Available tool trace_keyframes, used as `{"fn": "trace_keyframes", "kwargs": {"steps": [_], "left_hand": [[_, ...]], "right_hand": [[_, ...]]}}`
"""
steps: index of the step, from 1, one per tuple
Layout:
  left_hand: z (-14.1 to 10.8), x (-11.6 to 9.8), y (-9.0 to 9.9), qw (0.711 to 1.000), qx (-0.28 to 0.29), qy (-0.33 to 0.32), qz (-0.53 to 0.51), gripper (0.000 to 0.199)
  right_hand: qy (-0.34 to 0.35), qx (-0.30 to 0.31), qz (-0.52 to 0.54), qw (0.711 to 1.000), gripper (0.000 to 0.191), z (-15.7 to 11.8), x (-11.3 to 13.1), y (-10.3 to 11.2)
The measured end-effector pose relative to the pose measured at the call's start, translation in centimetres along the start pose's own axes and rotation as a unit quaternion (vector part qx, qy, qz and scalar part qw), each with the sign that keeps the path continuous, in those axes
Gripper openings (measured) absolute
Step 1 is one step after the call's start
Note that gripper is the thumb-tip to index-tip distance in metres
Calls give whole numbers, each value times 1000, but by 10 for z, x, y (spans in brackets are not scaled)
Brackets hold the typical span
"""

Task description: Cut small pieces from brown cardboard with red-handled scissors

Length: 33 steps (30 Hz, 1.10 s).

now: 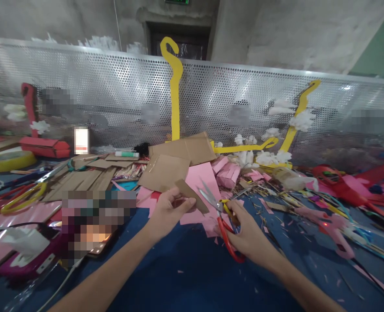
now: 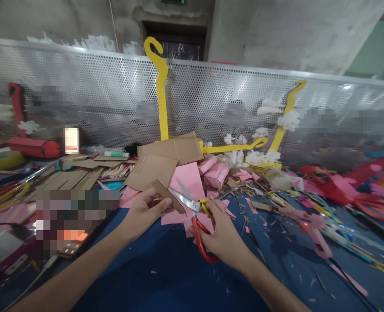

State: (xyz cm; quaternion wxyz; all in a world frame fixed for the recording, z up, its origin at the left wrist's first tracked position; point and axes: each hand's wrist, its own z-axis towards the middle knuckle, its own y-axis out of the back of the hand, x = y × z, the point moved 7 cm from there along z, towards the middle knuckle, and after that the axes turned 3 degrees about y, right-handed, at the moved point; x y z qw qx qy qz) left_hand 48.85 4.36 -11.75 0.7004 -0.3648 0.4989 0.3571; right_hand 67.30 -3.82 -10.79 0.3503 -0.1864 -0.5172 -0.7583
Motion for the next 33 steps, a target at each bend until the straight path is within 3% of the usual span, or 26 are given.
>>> {"fn": "trace_keyframes", "kwargs": {"steps": [3,8,16,26,33], "left_hand": [[1,-9,-3,999,18,-29,17,23],[-1,-24,-10,994,55,-83,49,15],[-1,-21,-7,991,43,-89,88,3],[-3,-21,-7,989,50,-114,78,10],[-5,-19,-6,990,53,-116,63,3]], "right_hand": [[41,1,-28,999,23,0,4,-1],[43,-7,-51,998,25,0,1,-3],[54,0,-44,998,30,0,2,-1],[54,11,-39,998,24,-1,4,-2],[48,6,-19,999,23,-1,2,-3]]}}
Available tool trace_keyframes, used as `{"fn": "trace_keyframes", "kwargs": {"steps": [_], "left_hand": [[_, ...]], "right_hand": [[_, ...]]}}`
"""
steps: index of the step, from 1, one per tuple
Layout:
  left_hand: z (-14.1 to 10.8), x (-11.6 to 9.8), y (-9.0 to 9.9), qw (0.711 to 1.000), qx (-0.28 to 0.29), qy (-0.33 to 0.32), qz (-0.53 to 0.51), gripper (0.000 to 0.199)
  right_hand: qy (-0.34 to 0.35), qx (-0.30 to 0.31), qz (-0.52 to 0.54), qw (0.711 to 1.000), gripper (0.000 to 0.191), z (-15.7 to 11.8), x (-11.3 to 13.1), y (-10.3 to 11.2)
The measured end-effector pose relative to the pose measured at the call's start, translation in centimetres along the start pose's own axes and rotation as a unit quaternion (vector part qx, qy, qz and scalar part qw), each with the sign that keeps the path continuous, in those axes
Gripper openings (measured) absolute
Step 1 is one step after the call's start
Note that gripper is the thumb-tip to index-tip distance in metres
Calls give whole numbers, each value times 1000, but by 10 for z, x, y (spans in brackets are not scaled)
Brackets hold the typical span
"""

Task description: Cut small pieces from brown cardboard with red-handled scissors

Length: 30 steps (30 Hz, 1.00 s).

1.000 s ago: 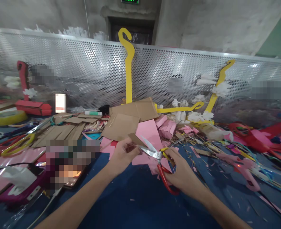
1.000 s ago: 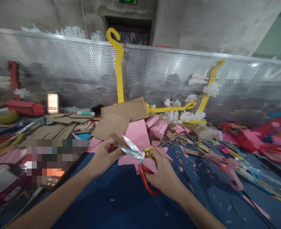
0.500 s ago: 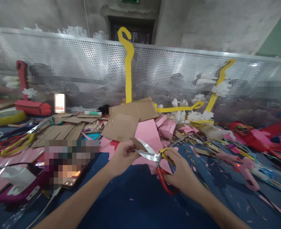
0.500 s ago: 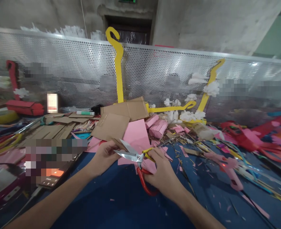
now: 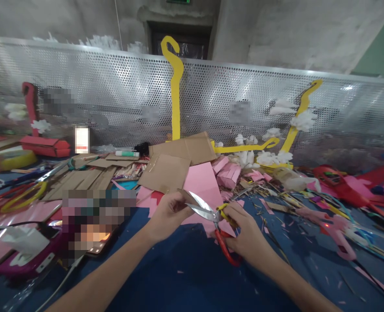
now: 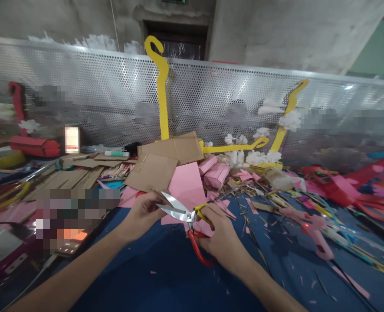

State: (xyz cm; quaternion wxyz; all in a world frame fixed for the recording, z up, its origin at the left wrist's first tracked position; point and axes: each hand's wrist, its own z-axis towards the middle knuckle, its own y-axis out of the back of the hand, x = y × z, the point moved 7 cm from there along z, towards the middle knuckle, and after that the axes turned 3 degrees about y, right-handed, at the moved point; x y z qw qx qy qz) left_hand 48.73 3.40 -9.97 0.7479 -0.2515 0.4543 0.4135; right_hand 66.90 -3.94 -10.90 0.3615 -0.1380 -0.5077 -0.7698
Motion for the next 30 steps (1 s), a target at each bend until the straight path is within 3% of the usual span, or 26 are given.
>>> {"fn": "trace_keyframes", "kwargs": {"steps": [5,12,18,21,23,27,30], "left_hand": [[1,0,-2,1000,16,-10,-13,8],[1,-3,-6,999,24,4,-41,11],[0,-1,-10,998,26,21,-53,10],[-1,1,-16,995,54,39,-72,12],[0,3,-16,994,52,49,-87,15],[1,8,-5,992,-12,81,-95,25],[0,9,-1,992,-29,100,-69,25]], "right_hand": [[-2,-9,18,1000,27,1,2,-3],[-20,27,38,999,25,-1,-7,-13],[-114,14,129,985,35,-3,-14,-16],[-131,20,149,980,30,-2,-11,-15],[-127,20,150,980,27,-1,-10,-12],[-66,3,85,994,28,0,-8,-7],[-46,5,40,998,37,-3,-10,-8]]}}
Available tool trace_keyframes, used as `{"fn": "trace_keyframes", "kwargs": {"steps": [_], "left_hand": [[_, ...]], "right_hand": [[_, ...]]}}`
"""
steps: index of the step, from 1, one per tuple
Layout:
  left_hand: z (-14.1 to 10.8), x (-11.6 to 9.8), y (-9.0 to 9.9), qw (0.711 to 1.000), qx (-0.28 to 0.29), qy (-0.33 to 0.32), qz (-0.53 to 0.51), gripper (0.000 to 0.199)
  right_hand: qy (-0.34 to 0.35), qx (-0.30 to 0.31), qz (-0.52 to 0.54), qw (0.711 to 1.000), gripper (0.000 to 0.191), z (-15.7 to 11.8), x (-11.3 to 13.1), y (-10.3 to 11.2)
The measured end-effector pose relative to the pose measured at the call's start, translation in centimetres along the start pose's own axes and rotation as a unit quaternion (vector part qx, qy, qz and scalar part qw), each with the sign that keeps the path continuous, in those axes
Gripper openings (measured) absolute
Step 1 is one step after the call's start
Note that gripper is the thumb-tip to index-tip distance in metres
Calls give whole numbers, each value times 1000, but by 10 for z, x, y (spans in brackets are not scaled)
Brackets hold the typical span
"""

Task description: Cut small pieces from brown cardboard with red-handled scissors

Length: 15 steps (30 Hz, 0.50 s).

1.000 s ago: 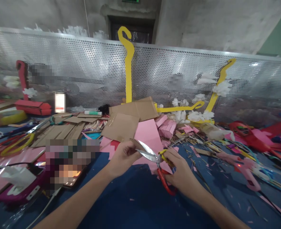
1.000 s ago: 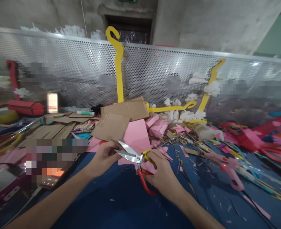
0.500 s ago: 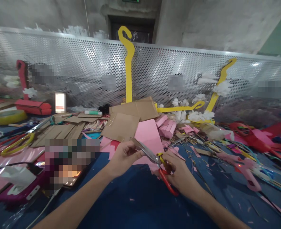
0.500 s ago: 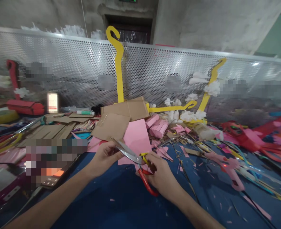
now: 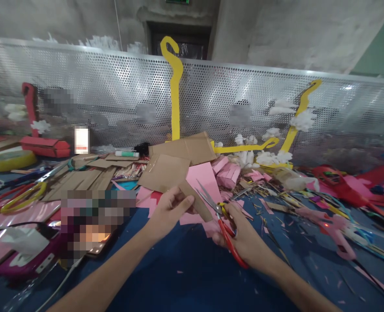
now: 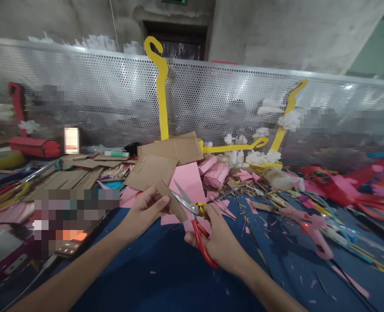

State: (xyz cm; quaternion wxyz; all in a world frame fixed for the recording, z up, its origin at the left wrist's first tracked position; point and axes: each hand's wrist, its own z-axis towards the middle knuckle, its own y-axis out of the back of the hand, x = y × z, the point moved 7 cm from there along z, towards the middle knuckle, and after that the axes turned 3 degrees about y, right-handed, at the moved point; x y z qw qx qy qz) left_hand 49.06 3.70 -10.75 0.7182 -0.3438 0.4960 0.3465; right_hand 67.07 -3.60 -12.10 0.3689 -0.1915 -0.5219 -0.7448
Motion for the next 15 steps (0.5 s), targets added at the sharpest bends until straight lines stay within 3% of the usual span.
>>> {"fn": "trace_keyframes", "kwargs": {"steps": [6,11,15], "left_hand": [[0,-3,3,999,-19,-5,42,26],[3,-1,6,999,-38,26,-28,37],[4,1,11,998,-60,36,-8,18]], "right_hand": [[10,6,-26,1000,23,1,8,2],[2,-4,1,1000,20,3,5,4],[-34,-17,38,999,24,3,-4,6]]}}
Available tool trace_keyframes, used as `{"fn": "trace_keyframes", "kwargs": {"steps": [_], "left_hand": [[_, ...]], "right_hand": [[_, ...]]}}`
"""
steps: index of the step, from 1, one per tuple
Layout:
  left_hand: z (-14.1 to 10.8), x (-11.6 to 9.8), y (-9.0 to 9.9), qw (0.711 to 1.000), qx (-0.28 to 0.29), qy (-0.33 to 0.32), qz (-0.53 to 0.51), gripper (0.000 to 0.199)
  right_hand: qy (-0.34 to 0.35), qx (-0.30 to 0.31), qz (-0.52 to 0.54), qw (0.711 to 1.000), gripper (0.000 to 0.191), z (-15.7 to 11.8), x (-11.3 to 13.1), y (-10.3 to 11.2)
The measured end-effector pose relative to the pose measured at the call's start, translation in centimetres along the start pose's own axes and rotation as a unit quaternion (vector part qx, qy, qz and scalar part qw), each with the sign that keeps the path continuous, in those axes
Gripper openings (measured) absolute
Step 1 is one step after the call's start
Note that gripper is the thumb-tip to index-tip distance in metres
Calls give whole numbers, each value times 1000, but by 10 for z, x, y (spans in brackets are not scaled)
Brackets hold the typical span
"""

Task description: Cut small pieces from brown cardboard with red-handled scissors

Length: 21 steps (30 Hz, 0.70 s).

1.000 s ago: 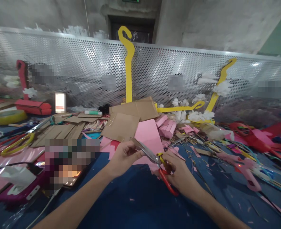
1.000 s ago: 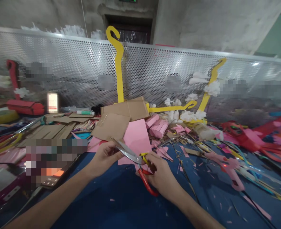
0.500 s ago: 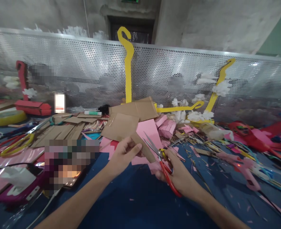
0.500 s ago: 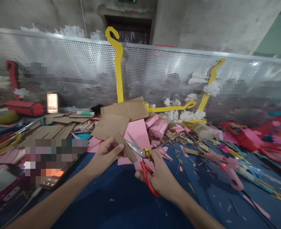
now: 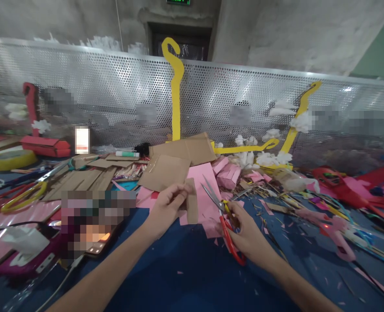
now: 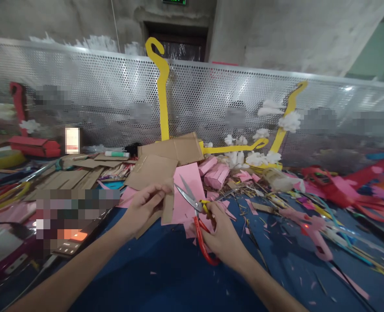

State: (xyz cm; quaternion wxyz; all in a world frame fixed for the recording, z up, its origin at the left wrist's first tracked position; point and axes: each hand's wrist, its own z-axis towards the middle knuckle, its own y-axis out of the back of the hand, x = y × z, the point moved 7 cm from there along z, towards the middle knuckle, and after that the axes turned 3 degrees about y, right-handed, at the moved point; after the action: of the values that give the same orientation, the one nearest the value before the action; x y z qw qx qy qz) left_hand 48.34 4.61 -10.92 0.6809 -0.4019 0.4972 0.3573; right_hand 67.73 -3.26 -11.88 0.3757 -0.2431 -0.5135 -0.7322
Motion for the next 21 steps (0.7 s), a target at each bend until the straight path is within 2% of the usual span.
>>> {"fn": "trace_keyframes", "kwargs": {"steps": [4,8,10,13,17,21], "left_hand": [[2,0,4,1000,-14,-20,20,18],[1,-4,6,998,-28,-37,33,21],[1,-4,4,999,-17,-32,32,19],[0,-4,2,999,-13,-24,30,29],[1,-1,0,1000,-9,-14,-3,34],[1,2,2,999,-32,4,-39,37]], "right_hand": [[-18,4,36,999,26,0,0,1],[-17,4,19,1000,23,0,4,1],[-9,1,15,1000,20,0,5,1],[2,1,6,1000,17,1,4,-1],[-13,15,17,1000,17,0,2,-5],[-31,31,50,998,20,-2,2,-10]]}}
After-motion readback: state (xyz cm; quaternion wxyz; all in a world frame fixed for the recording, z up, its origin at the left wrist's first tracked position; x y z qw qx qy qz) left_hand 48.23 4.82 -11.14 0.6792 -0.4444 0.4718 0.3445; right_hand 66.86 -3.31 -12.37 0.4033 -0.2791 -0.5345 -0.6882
